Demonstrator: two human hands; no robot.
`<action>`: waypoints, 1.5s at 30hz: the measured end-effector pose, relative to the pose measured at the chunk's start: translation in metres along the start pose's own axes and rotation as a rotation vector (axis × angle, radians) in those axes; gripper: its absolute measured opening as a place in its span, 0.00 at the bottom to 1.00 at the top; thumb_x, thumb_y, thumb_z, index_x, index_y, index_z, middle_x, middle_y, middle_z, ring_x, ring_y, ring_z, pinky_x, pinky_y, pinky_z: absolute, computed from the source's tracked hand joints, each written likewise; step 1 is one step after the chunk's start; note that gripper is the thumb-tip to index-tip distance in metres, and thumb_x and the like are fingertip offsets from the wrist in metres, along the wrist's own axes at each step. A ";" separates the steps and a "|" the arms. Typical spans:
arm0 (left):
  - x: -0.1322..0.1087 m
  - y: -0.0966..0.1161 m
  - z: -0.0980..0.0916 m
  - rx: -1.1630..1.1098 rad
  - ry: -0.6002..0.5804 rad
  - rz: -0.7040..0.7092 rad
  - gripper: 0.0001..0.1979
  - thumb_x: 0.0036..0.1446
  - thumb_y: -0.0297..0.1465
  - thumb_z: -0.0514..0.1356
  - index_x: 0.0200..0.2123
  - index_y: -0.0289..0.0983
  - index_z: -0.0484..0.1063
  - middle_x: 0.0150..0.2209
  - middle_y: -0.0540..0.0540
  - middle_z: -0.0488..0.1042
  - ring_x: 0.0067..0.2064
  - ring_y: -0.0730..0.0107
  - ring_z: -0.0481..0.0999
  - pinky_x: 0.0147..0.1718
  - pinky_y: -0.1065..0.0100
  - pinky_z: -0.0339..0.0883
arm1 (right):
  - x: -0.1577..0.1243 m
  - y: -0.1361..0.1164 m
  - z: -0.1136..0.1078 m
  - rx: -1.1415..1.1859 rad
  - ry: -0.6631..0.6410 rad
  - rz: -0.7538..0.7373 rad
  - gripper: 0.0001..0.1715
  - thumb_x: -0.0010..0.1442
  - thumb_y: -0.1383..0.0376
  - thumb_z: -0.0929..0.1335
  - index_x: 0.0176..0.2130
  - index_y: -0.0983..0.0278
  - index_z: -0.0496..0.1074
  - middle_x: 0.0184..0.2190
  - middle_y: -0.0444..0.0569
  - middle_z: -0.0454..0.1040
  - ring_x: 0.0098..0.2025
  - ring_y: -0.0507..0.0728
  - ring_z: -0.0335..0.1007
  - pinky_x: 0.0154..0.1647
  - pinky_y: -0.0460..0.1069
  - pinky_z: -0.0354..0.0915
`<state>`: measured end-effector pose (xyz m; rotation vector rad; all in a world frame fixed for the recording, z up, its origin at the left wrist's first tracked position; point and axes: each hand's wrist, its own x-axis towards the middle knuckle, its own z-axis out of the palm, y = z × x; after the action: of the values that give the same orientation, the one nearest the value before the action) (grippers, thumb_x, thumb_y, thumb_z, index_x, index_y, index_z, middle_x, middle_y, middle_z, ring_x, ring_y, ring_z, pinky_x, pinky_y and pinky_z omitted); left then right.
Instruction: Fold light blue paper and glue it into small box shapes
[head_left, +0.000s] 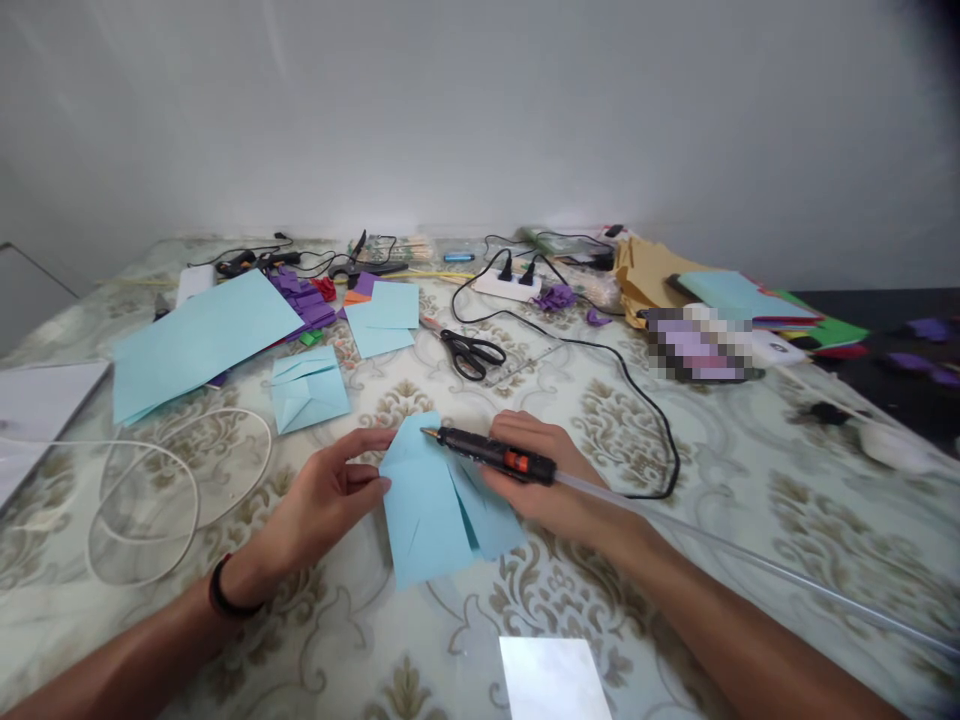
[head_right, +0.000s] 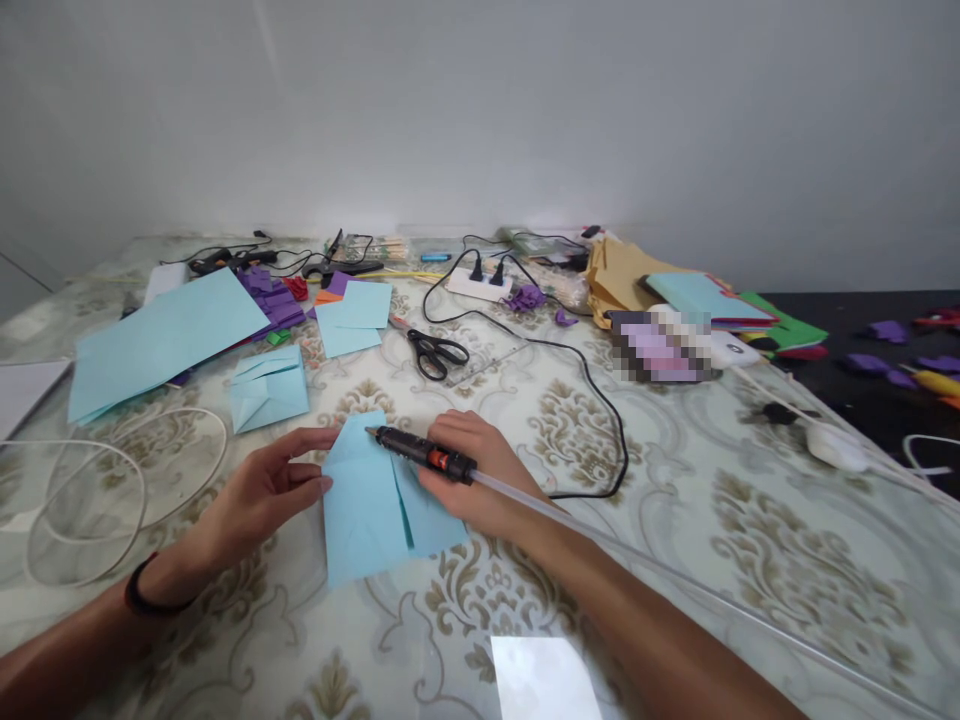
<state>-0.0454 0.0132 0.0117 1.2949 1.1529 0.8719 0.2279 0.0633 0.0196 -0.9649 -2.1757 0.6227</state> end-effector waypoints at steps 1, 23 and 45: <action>0.000 0.000 0.000 0.002 0.002 0.003 0.22 0.62 0.33 0.66 0.58 0.37 0.72 0.30 0.51 0.74 0.30 0.71 0.72 0.28 0.71 0.63 | 0.001 0.000 -0.001 -0.014 0.002 0.004 0.17 0.58 0.72 0.69 0.25 0.59 0.58 0.25 0.43 0.65 0.30 0.56 0.65 0.35 0.51 0.62; 0.001 -0.004 -0.003 0.018 0.002 0.036 0.19 0.65 0.29 0.63 0.59 0.40 0.72 0.49 0.45 0.77 0.30 0.76 0.70 0.28 0.71 0.63 | 0.001 0.004 -0.003 -0.031 -0.018 0.010 0.17 0.55 0.72 0.68 0.24 0.59 0.57 0.24 0.42 0.65 0.30 0.56 0.65 0.35 0.50 0.61; 0.001 0.002 0.000 0.003 0.028 0.045 0.21 0.62 0.28 0.65 0.58 0.39 0.72 0.45 0.46 0.79 0.28 0.76 0.73 0.27 0.73 0.67 | -0.002 -0.003 0.008 0.030 -0.108 -0.060 0.18 0.53 0.73 0.69 0.25 0.59 0.55 0.24 0.40 0.62 0.29 0.55 0.61 0.37 0.51 0.56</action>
<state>-0.0455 0.0142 0.0134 1.3194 1.1515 0.9244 0.2217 0.0587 0.0161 -0.8655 -2.2747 0.6915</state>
